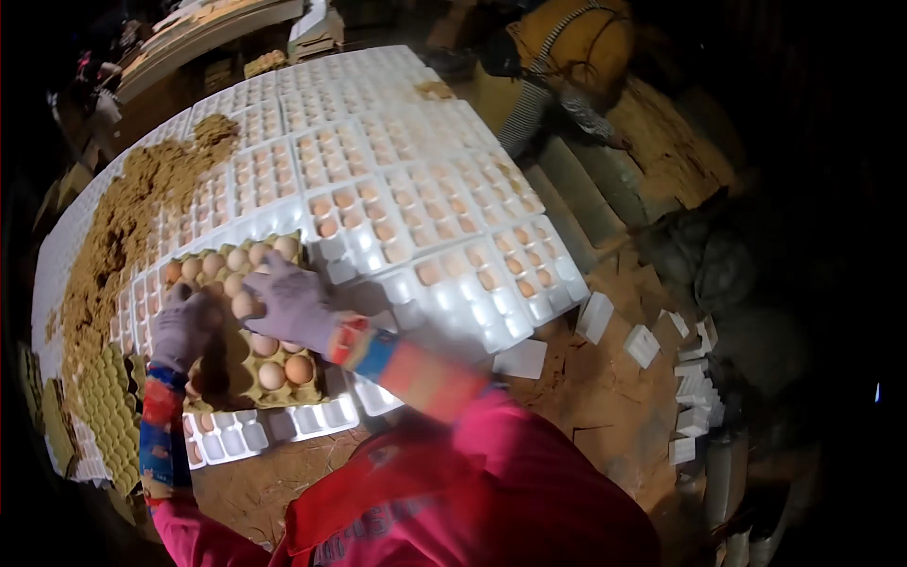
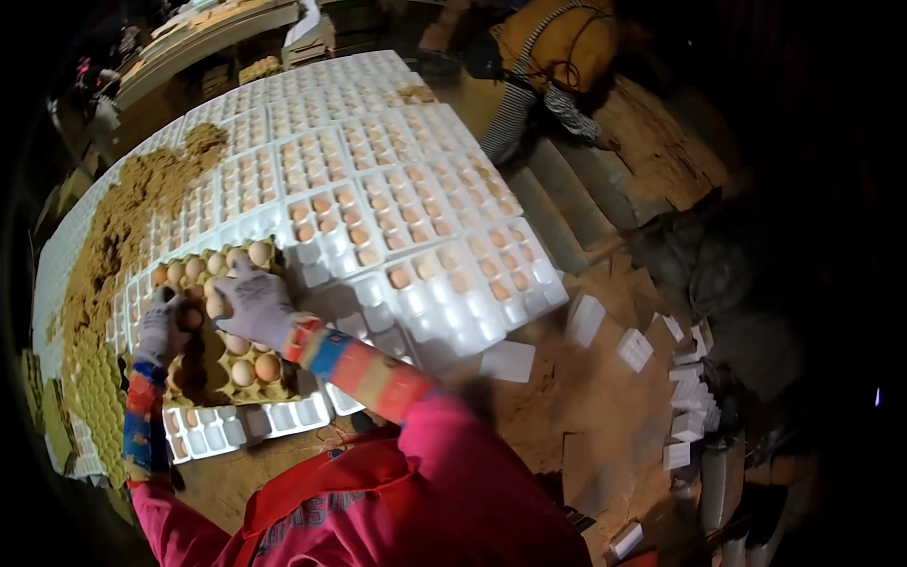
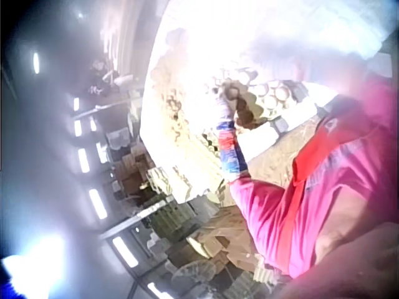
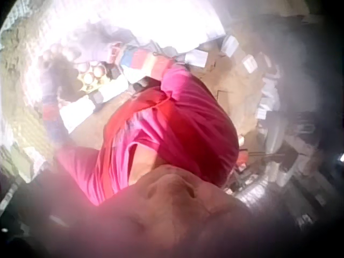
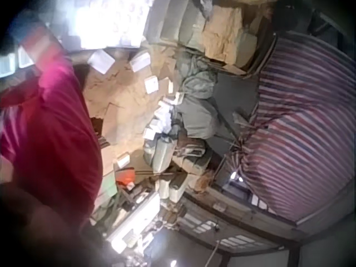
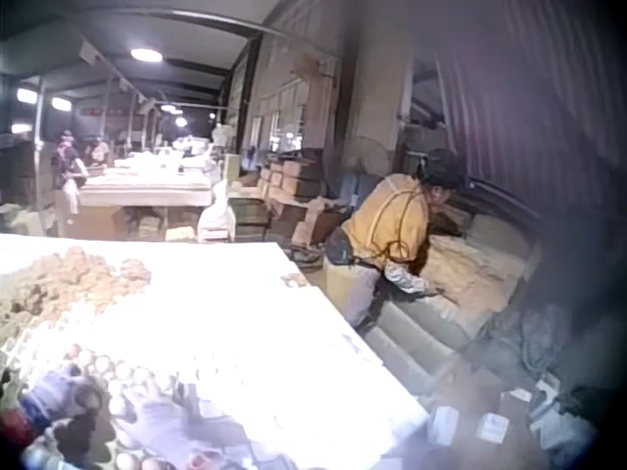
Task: The person sorts eggs by hand from a large group on a table into individual egg cartons, and subsequently covers a filled carton with loose brown material.
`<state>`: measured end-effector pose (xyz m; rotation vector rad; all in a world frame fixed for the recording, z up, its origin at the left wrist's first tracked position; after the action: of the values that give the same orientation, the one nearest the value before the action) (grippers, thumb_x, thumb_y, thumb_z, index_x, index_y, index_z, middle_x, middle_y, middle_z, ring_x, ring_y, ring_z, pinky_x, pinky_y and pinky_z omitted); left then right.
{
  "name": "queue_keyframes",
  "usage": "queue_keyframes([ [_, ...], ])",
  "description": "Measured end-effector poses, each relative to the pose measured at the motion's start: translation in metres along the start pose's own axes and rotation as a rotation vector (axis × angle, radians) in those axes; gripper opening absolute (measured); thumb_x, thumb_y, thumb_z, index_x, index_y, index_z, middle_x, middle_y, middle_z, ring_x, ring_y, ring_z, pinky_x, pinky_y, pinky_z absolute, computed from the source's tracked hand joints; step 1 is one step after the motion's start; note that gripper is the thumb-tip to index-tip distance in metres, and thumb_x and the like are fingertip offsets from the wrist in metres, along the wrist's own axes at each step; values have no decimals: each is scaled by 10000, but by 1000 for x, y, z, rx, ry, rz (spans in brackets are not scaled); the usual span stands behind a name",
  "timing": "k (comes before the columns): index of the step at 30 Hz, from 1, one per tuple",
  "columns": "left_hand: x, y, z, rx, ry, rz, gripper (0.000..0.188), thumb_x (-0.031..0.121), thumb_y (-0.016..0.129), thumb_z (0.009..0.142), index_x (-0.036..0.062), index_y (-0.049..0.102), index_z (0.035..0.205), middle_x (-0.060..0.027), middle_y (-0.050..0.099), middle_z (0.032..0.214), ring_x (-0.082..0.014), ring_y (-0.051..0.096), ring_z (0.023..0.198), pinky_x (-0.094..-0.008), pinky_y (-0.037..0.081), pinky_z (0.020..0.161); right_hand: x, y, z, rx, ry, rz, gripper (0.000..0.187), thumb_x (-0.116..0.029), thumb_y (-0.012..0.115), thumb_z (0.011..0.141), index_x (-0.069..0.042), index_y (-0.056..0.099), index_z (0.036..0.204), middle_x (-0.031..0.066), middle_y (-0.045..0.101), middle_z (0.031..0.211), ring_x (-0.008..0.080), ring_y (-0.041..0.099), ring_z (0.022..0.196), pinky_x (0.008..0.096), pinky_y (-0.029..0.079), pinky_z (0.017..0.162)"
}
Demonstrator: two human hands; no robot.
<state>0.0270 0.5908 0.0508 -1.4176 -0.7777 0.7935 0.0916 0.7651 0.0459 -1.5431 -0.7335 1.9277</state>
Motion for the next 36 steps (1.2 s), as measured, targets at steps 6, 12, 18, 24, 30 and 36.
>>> queue_keyframes([
  [6,85,-23,-52,353,5,-769,547,88,800,665,60,607,1176,-131,557,1191,-283,578,1098,-380,503,912,228,-140,-213,256,520,-373,525,-470,785,706,-174,668,1124,107,562,1156,272,570,985,429,461,874],
  [12,379,60,-5,-120,277,-763,562,206,825,671,115,619,1186,-150,540,1199,-332,577,1096,-411,512,909,297,-168,-285,269,587,-395,421,-310,712,781,-182,617,1171,124,501,1170,313,500,1131,439,448,912],
  [18,449,122,22,-208,273,-312,454,273,712,798,163,575,1218,-127,539,1145,-310,613,978,-424,538,802,279,-182,-315,241,419,-340,443,-210,584,876,-146,545,1313,181,488,1206,321,590,991,429,523,786],
  [24,496,137,-19,-388,370,-302,524,258,683,843,125,531,1326,-129,523,1301,-343,622,1035,-430,527,863,319,-188,-322,366,496,118,430,-106,537,904,-25,524,1326,162,579,1225,276,620,1017,351,524,822],
  [30,448,142,-41,191,241,-725,526,116,689,729,87,582,1244,-203,481,1309,-402,437,1261,-536,324,1088,326,-169,-259,509,326,498,396,-44,525,940,-28,524,1335,170,600,1274,282,633,1057,359,502,941],
  [36,418,127,-49,217,207,-403,630,261,726,699,131,539,1287,-221,422,1385,-414,327,1366,-619,185,1123,271,-142,-201,331,-51,-100,432,-81,560,855,-55,567,1287,167,573,1205,383,535,1087,453,450,930],
])
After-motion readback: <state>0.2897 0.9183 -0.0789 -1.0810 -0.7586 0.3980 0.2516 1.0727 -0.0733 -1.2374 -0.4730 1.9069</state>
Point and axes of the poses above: each hand's wrist, its own z-axis towards the middle knuckle, its own y-axis out of the palm, x = y × z, the point moved 9 cm from there along z, towards the middle knuckle
